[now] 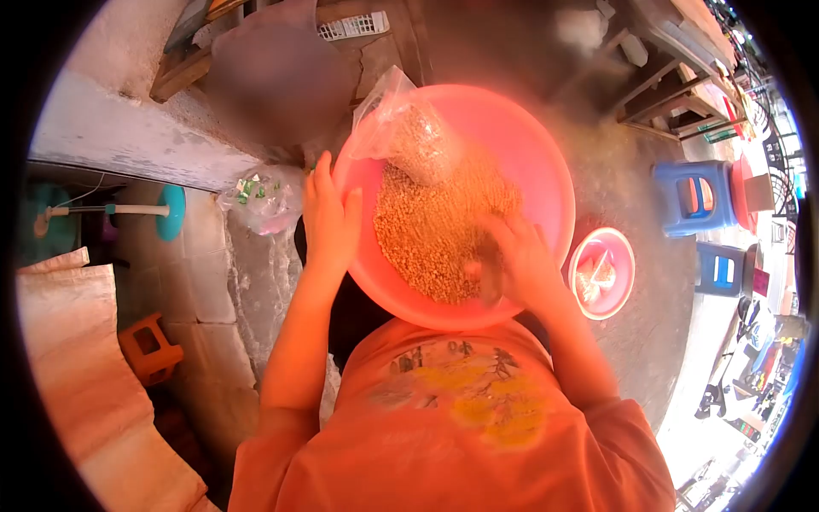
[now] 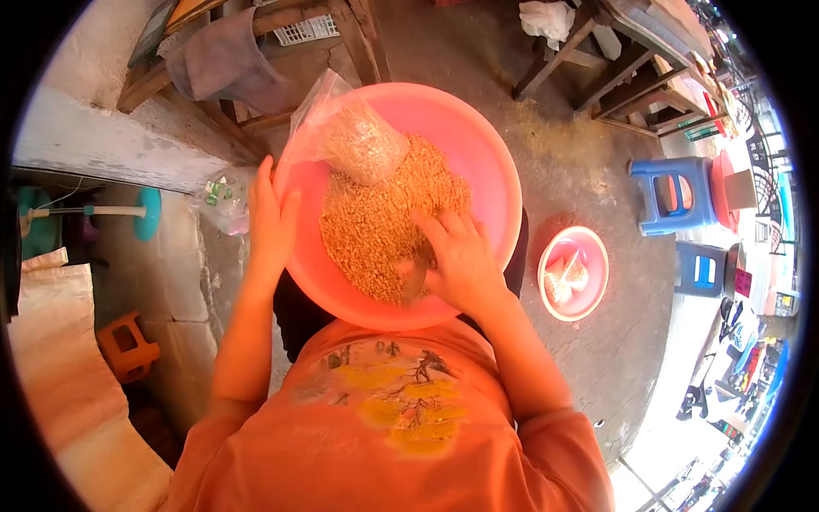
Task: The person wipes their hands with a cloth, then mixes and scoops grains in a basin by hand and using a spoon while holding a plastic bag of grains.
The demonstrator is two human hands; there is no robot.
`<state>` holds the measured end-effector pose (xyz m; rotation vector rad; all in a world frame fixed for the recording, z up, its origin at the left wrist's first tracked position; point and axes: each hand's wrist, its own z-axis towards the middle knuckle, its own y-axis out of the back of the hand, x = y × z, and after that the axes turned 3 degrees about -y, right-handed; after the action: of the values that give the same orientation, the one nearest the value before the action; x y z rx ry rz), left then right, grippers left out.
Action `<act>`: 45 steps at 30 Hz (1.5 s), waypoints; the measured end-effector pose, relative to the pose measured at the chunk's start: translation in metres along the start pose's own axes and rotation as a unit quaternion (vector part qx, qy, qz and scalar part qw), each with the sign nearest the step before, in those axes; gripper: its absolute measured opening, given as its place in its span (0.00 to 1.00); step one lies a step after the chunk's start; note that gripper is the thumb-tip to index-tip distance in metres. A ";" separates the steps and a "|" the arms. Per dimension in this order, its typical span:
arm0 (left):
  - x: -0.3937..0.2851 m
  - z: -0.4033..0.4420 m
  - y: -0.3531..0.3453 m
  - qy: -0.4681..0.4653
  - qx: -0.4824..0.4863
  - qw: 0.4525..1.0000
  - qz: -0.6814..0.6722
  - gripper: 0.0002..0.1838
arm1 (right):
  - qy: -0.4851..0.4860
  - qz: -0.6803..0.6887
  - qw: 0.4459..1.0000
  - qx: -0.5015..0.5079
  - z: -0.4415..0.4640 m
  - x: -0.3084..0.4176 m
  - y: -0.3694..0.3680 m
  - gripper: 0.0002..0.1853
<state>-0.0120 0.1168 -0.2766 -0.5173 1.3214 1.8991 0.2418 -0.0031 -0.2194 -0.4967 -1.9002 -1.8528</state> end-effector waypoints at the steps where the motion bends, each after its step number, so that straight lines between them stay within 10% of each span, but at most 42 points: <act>1: -0.005 0.010 0.001 -0.019 0.010 1.000 0.018 0.25 | -0.020 0.008 1.000 -0.012 0.000 -0.003 -0.004 0.28; 8: -0.020 0.069 -0.022 -0.053 0.107 0.993 -0.004 0.25 | -0.057 0.016 0.981 -0.185 -0.004 -0.017 -0.007 0.19; 15: -0.025 0.078 -0.053 -0.140 0.015 0.989 0.055 0.15 | -0.210 0.056 0.973 -0.078 -0.003 -0.006 -0.005 0.15; 22: -0.029 0.065 -0.046 -0.058 0.001 0.994 -0.090 0.06 | -0.041 0.027 0.943 -0.331 0.018 -0.022 0.023 0.11; 26: -0.029 0.061 -0.048 -0.121 -0.055 0.985 -0.111 0.05 | -0.038 -0.131 0.955 -0.262 0.036 -0.043 0.021 0.08; 33: -0.035 0.070 -0.049 -0.153 -0.059 0.979 -0.120 0.05 | -0.067 -0.028 0.990 -0.123 0.030 -0.011 -0.012 0.10; 39: -0.032 0.068 -0.051 -0.138 -0.124 0.971 -0.150 0.05 | 0.018 0.091 0.953 -0.287 0.039 0.008 0.010 0.08; 45: -0.034 0.071 -0.048 -0.209 -0.137 0.962 -0.108 0.04 | -0.053 -0.211 0.966 -0.137 0.029 -0.022 0.038 0.10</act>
<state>0.0528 0.1795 -0.2556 -0.3524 0.7062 1.8839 0.2788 0.0285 -0.1997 -0.2927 -1.9407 -2.4293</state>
